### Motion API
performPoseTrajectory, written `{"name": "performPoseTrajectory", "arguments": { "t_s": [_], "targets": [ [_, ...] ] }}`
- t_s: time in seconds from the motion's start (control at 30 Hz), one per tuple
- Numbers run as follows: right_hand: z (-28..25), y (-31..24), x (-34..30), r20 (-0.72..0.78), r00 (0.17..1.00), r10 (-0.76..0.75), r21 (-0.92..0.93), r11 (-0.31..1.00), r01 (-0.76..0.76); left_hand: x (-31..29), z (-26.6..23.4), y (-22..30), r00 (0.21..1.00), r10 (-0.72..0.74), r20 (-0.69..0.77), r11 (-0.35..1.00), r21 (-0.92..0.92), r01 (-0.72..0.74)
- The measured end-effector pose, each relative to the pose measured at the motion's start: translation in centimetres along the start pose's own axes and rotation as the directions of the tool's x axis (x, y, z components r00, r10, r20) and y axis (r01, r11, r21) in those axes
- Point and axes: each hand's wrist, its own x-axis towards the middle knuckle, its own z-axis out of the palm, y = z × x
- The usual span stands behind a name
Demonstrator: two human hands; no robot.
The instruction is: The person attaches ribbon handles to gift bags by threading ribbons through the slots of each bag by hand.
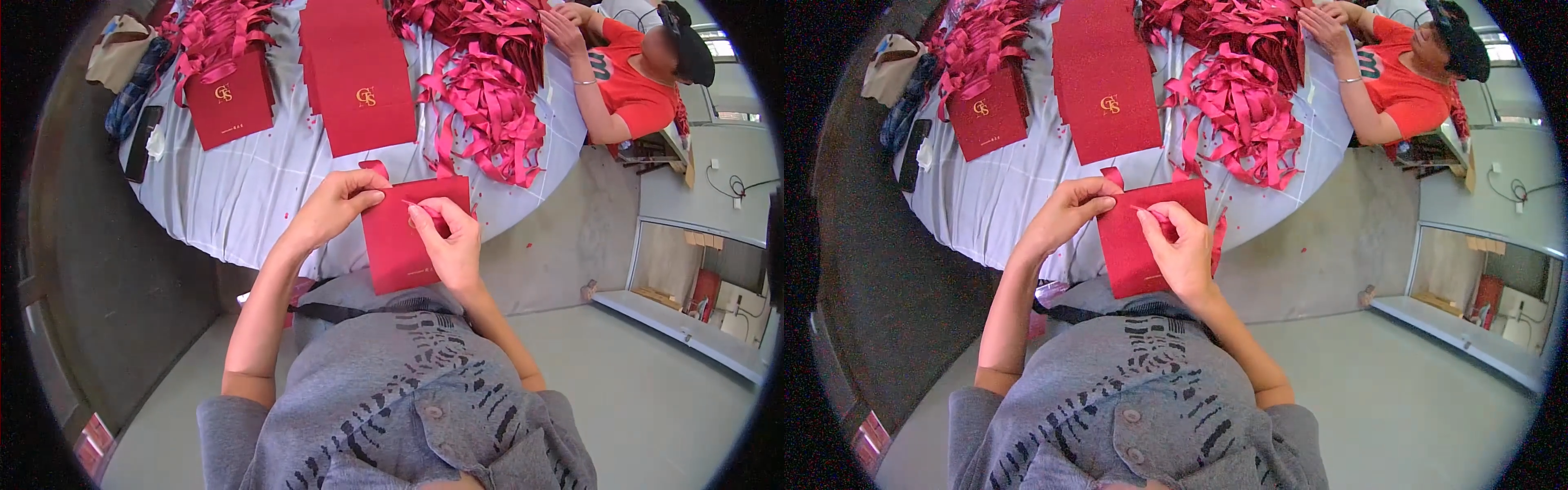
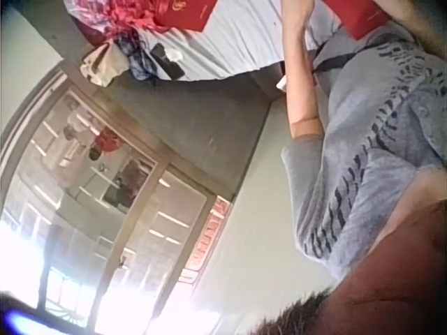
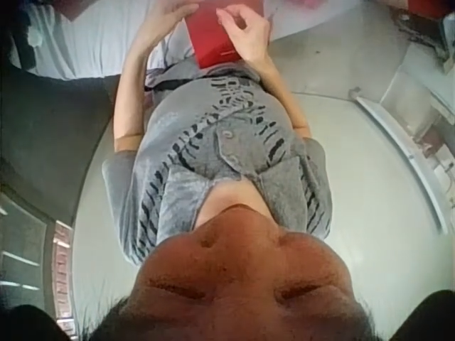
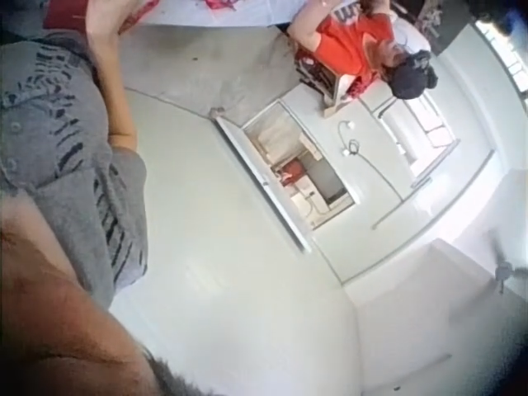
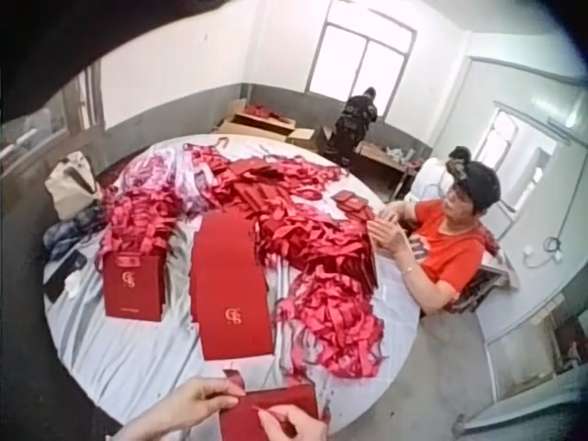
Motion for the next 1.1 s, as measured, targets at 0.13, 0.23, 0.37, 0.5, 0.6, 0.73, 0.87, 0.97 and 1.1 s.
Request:
{"name": "performPoseTrajectory", "arguments": {
  "t_s": [0.13, 0.23, 0.37, 0.5, 0.6, 0.73, 0.87, 0.97, 1.1],
  "targets": [
    [0.3, -0.6, 0.2, 0.039, 0.999, -0.014, 0.005, 1.0, 0.014, 0.1, 0.0, 0.2, 1.0, 0.001, -0.009, 1.0, 0.0, -0.001],
    [0.8, -0.2, 0.5, -0.009, 0.994, -0.107, -0.108, 0.989, 0.105, 0.2, -0.1, 0.4, 1.0, -0.013, 0.013, 1.0, 0.006, 0.013],
    [0.7, -0.7, 0.4, 0.022, 0.983, -0.18, -0.273, 0.945, 0.179, 0.1, -0.1, 0.9, 0.999, -0.032, 0.03, 0.999, 0.012, 0.032],
    [0.8, -0.9, 0.4, 0.043, 0.975, -0.218, -0.318, 0.922, 0.22, -0.2, 0.3, 1.1, 1.0, 0.0, -0.013, 0.999, -0.036, -0.001],
    [0.7, -1.4, 0.3, 0.07, 0.976, -0.205, -0.344, 0.914, 0.217, -0.4, 0.4, 1.4, 0.998, 0.065, -0.017, 0.998, -0.013, -0.065],
    [0.6, -1.7, 0.3, 0.054, 0.99, -0.13, -0.302, 0.943, 0.14, -0.8, 1.4, 2.4, 0.991, 0.09, -0.097, 0.973, 0.219, -0.067],
    [0.9, -2.1, 0.4, 0.038, 0.998, -0.052, -0.287, 0.956, 0.06, -1.1, 2.2, 2.9, 0.961, 0.202, -0.19, 0.94, 0.314, -0.135],
    [1.0, -2.2, 0.4, 0.041, 0.999, -0.021, -0.239, 0.971, 0.03, -1.3, 2.5, 3.3, 0.936, 0.283, -0.207, 0.921, 0.332, -0.205],
    [0.6, -1.7, 0.7, 0.084, 0.996, 0.031, -0.085, 0.996, -0.024, -1.5, 2.8, 3.0, 0.921, 0.338, -0.193, 0.889, 0.388, -0.244]
  ]
}}
